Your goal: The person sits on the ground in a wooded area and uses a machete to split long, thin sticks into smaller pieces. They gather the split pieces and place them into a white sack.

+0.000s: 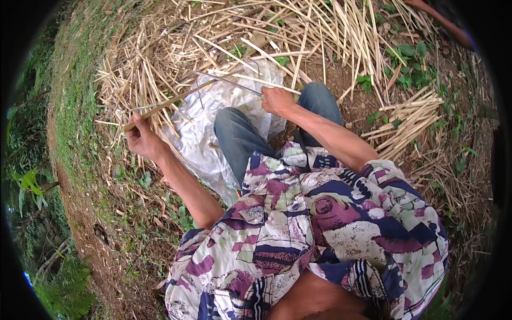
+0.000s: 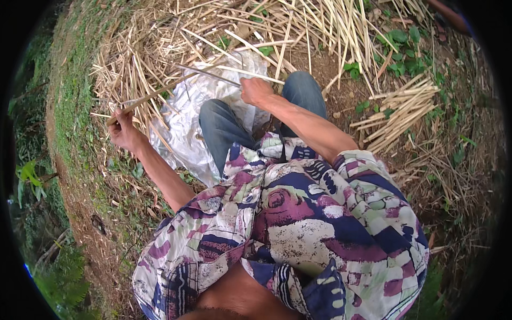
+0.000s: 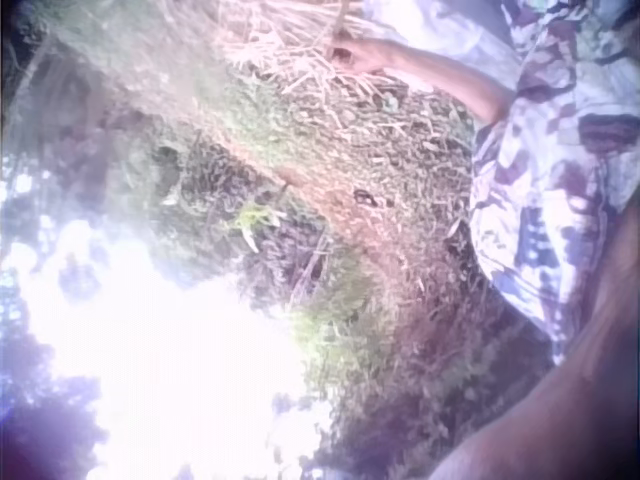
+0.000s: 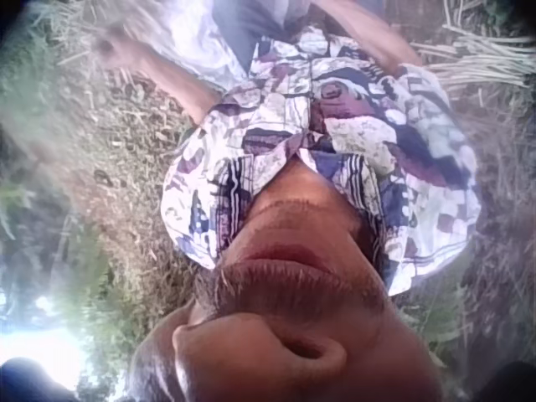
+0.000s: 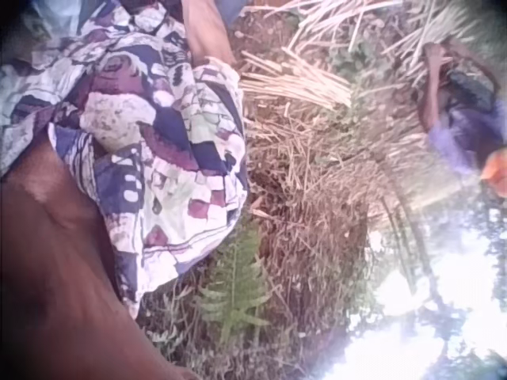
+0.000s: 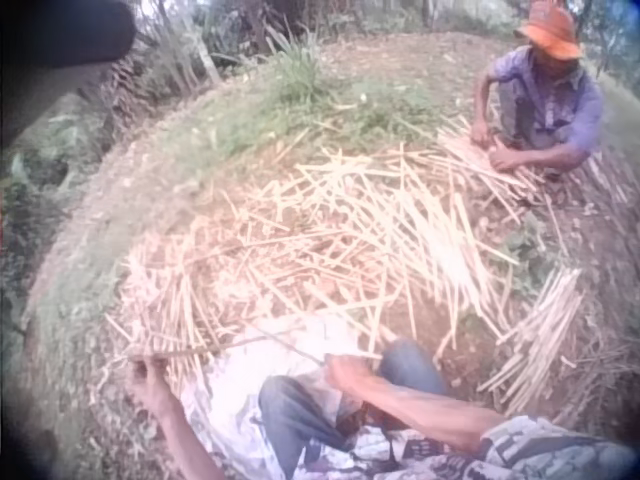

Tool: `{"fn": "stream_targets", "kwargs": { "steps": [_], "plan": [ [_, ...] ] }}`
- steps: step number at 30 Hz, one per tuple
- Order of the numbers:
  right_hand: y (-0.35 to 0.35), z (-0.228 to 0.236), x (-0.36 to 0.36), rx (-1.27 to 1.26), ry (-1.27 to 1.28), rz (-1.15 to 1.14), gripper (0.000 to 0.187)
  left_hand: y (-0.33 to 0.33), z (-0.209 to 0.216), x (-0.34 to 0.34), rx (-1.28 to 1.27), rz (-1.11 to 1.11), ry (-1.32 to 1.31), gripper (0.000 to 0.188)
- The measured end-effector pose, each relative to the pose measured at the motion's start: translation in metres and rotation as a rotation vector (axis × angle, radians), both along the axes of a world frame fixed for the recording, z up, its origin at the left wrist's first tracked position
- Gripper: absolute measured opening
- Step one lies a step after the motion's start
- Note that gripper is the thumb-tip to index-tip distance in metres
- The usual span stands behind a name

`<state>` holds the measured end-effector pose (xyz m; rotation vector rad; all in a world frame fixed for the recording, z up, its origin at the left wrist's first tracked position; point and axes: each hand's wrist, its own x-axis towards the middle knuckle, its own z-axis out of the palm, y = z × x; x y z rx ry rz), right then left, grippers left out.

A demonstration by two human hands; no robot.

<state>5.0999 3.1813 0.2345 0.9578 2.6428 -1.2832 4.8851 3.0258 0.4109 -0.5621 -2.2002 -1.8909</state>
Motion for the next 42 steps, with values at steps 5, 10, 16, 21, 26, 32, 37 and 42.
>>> {"fn": "stream_targets", "kwargs": {
  "steps": [5,10,16,21,26,32,37,42],
  "plan": [
    [0.003,0.016,0.012,-0.019,-0.054,0.106,0.024,-0.006,-0.001,0.0,-0.035,0.089,-0.009,0.024],
    [0.031,-0.002,-0.002,-0.013,-0.187,0.111,0.024,-0.001,-0.002,-0.005,0.011,0.097,-0.077,0.017],
    [0.054,-0.004,-0.01,-0.015,-0.324,0.162,0.024,0.002,0.002,-0.018,0.019,0.125,-0.094,0.017],
    [0.064,-0.015,0.013,-0.059,-0.306,0.206,0.022,0.01,0.006,-0.017,-0.097,0.242,-0.049,0.018],
    [0.105,-0.051,0.015,-0.41,-0.312,0.115,0.023,0.024,0.008,-0.016,-0.04,0.232,-0.076,0.02],
    [0.089,-0.142,0.042,-1.365,0.393,-0.168,0.022,0.035,0.023,-0.009,-0.236,0.34,0.033,0.027],
    [0.101,-0.059,0.055,-1.546,0.042,-0.234,0.023,0.089,0.006,-0.002,-0.2,0.118,0.095,0.011],
    [0.092,-0.061,0.048,-1.364,-0.237,-0.245,0.017,0.091,0.031,0.027,-0.145,0.131,0.029,0.04]
  ]
}}
